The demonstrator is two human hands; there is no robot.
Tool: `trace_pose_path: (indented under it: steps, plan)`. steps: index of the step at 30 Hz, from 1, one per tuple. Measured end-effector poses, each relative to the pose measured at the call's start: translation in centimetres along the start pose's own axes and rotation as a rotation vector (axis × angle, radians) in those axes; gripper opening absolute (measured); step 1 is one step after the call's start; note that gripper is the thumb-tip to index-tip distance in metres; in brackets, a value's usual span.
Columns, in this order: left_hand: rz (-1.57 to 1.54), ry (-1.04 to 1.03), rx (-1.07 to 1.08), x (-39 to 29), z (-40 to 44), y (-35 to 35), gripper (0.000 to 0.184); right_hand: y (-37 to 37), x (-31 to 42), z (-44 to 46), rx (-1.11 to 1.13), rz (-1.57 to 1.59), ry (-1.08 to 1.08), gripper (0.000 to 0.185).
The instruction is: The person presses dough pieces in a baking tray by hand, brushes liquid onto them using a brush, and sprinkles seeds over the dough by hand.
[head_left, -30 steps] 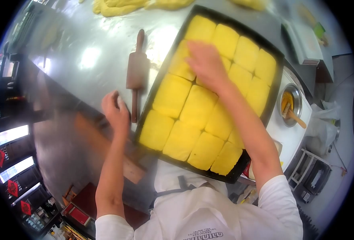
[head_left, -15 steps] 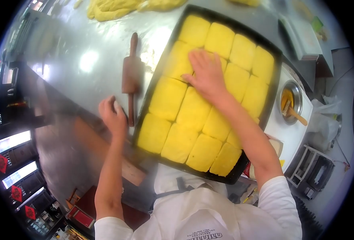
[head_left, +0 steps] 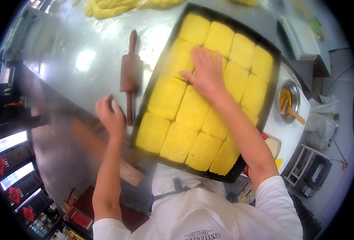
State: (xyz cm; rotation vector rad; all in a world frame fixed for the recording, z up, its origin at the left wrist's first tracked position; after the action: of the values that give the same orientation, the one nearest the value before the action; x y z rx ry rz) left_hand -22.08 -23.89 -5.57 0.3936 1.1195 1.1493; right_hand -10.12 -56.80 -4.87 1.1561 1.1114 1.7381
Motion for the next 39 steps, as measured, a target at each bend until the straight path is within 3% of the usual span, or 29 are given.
trace_pose_path:
  steps: [7,13,28,37,39]
  plan:
    - [0.05,-0.004,0.026,0.6,0.0,0.3,0.021,1.3,0.2,1.1,0.17,0.055,-0.068,0.076]
    - [-0.013,0.063,0.017,0.7,0.0,0.3,0.021,1.1,-0.7,3.9,-0.085,-0.096,0.102,0.075]
    - [-0.026,0.089,0.016,0.3,0.2,0.3,0.025,-1.3,-0.1,8.3,0.2,-0.086,0.125,0.08]
    - [0.035,0.031,0.019,-0.2,0.0,0.2,0.022,-1.3,-0.9,7.8,0.119,-0.003,0.176,0.079]
    - [0.069,0.03,0.043,-0.1,0.2,0.2,0.022,0.9,-2.7,8.2,0.05,0.12,0.079,0.077]
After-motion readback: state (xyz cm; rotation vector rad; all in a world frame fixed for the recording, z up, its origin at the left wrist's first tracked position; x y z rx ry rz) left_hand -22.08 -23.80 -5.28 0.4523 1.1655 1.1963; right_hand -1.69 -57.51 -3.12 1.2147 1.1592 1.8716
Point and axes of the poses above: each hand's wrist, its own z-axis towards the middle knuckle, its own y-axis out of the back of the hand, x = y × z, the point moved 4 cm from there along z, towards the middle knuckle, and after that the axes turned 3 degrees about -y, right-handed, at the moved point
